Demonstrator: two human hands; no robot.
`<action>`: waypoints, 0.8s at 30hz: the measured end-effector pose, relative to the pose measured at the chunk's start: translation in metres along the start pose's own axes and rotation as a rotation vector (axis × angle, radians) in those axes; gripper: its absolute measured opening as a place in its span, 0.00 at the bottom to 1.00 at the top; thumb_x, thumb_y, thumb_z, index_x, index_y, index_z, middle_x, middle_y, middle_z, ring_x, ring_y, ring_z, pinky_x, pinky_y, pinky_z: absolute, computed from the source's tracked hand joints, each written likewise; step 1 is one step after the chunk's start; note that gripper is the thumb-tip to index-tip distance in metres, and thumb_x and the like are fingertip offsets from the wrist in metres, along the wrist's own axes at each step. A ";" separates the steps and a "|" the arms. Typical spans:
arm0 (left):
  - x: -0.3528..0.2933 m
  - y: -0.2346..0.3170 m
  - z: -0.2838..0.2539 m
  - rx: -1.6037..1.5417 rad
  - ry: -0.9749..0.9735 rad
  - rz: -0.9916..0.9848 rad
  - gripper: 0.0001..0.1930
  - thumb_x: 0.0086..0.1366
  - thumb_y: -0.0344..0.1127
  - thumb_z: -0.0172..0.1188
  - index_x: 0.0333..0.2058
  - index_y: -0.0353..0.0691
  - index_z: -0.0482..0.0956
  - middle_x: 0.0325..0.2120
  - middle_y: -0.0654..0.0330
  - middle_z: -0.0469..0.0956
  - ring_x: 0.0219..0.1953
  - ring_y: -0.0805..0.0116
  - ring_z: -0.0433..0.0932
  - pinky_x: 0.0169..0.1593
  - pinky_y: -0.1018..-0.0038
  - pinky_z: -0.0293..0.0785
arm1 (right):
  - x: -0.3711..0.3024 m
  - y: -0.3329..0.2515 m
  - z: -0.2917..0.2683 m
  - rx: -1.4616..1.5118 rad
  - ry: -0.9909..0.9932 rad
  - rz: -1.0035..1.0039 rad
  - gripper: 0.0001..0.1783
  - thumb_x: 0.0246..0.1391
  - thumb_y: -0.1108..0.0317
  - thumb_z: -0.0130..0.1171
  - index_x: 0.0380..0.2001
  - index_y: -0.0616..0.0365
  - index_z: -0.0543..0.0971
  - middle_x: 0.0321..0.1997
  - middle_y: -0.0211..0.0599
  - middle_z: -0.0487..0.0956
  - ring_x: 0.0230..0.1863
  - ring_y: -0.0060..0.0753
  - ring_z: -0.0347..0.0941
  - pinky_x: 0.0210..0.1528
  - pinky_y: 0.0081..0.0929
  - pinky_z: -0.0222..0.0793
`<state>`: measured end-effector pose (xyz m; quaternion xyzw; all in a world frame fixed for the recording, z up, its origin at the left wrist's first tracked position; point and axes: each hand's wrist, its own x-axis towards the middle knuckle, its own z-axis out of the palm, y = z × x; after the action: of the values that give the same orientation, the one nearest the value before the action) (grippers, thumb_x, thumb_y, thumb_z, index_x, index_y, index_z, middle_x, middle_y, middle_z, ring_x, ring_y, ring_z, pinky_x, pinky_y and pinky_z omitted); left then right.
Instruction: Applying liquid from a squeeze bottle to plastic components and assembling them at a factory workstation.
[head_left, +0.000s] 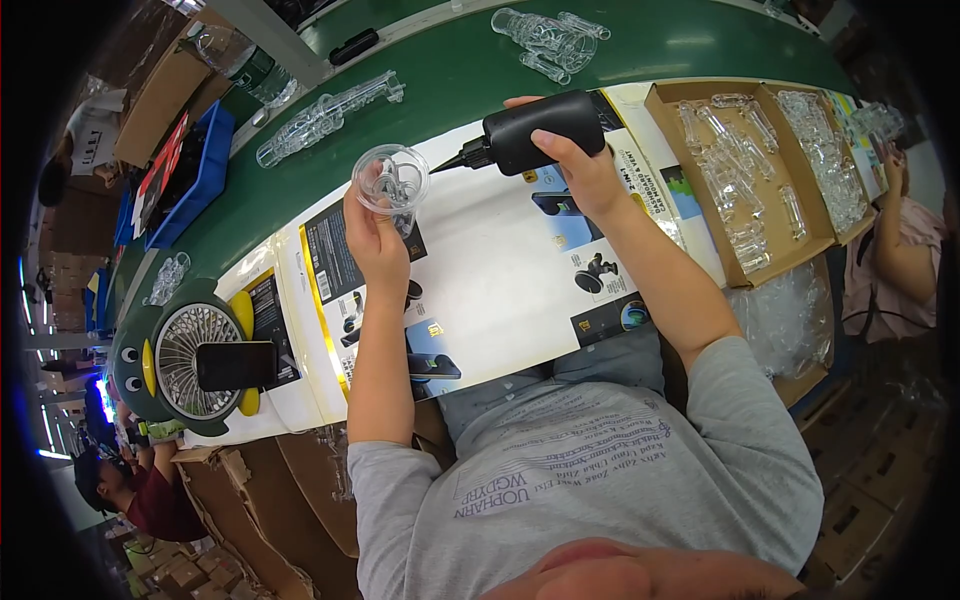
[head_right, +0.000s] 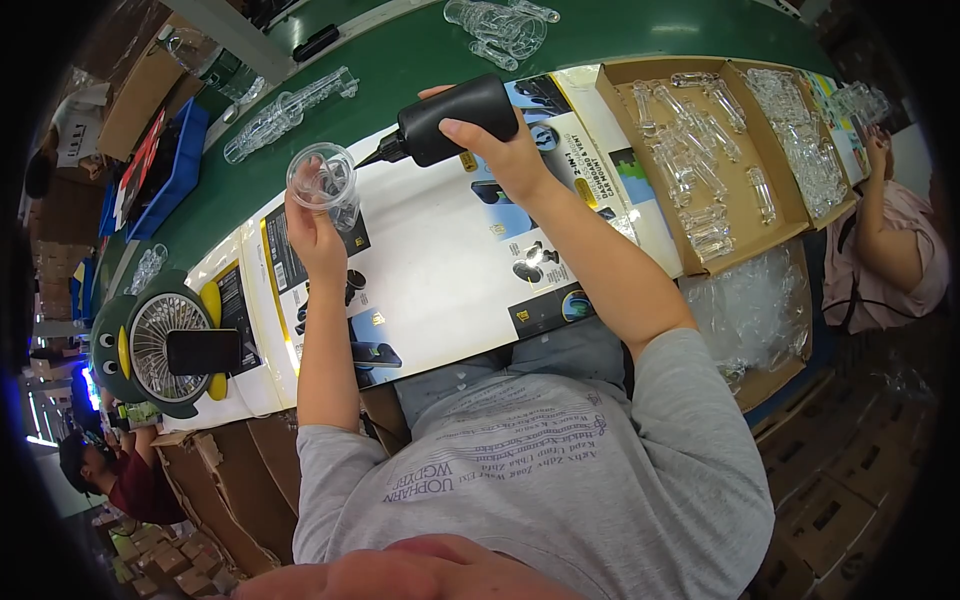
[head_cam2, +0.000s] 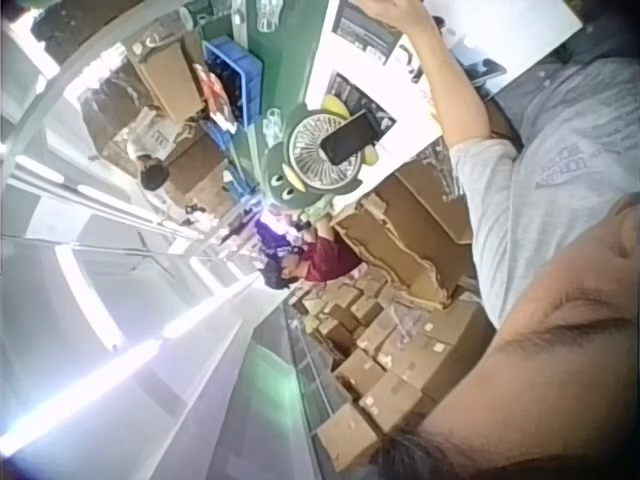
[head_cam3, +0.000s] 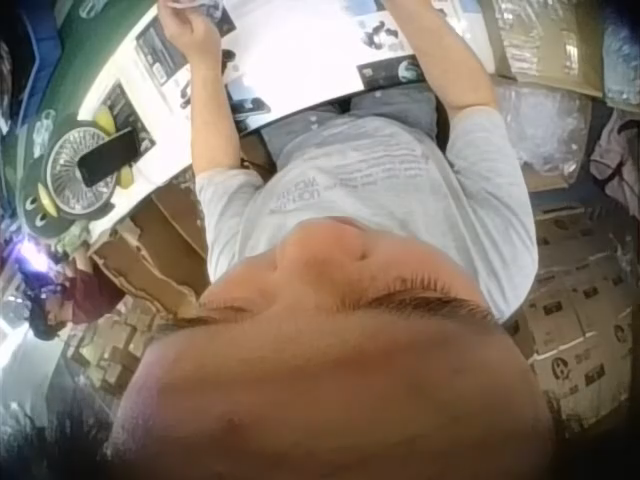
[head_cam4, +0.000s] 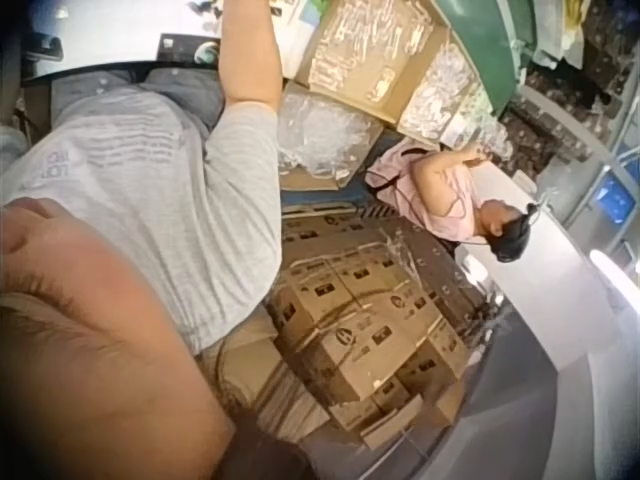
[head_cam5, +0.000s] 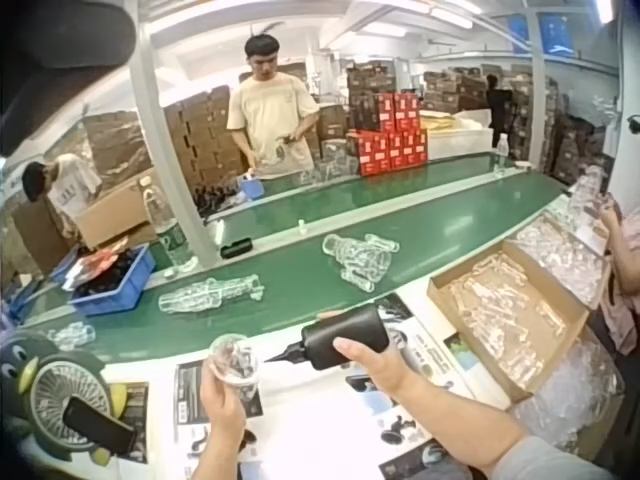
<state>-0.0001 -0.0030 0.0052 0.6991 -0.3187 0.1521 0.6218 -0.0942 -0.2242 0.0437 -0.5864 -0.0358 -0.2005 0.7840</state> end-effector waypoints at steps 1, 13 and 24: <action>0.000 0.000 0.000 0.001 -0.004 0.001 0.15 0.66 0.27 0.44 0.50 0.31 0.67 0.48 0.52 0.70 0.52 0.63 0.70 0.56 0.71 0.63 | 0.000 0.000 0.000 -0.004 -0.011 0.008 0.24 0.48 0.64 0.56 0.49 0.61 0.71 0.49 0.38 0.73 0.46 0.25 0.71 0.51 0.24 0.66; 0.000 0.001 0.001 0.042 -0.013 0.021 0.15 0.66 0.25 0.42 0.50 0.31 0.67 0.48 0.53 0.70 0.52 0.63 0.70 0.57 0.71 0.62 | 0.000 0.001 0.000 0.001 0.010 0.024 0.24 0.48 0.64 0.56 0.50 0.61 0.70 0.50 0.38 0.73 0.47 0.26 0.71 0.52 0.24 0.65; 0.000 0.001 0.002 0.009 -0.004 -0.001 0.15 0.66 0.27 0.44 0.51 0.31 0.65 0.49 0.52 0.70 0.52 0.63 0.69 0.57 0.72 0.62 | 0.002 0.006 -0.003 0.032 0.073 -0.025 0.25 0.50 0.65 0.55 0.52 0.59 0.69 0.46 0.37 0.74 0.45 0.24 0.71 0.49 0.22 0.67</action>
<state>-0.0009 -0.0050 0.0051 0.7022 -0.3192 0.1518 0.6181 -0.0902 -0.2257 0.0379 -0.5656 -0.0178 -0.2308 0.7915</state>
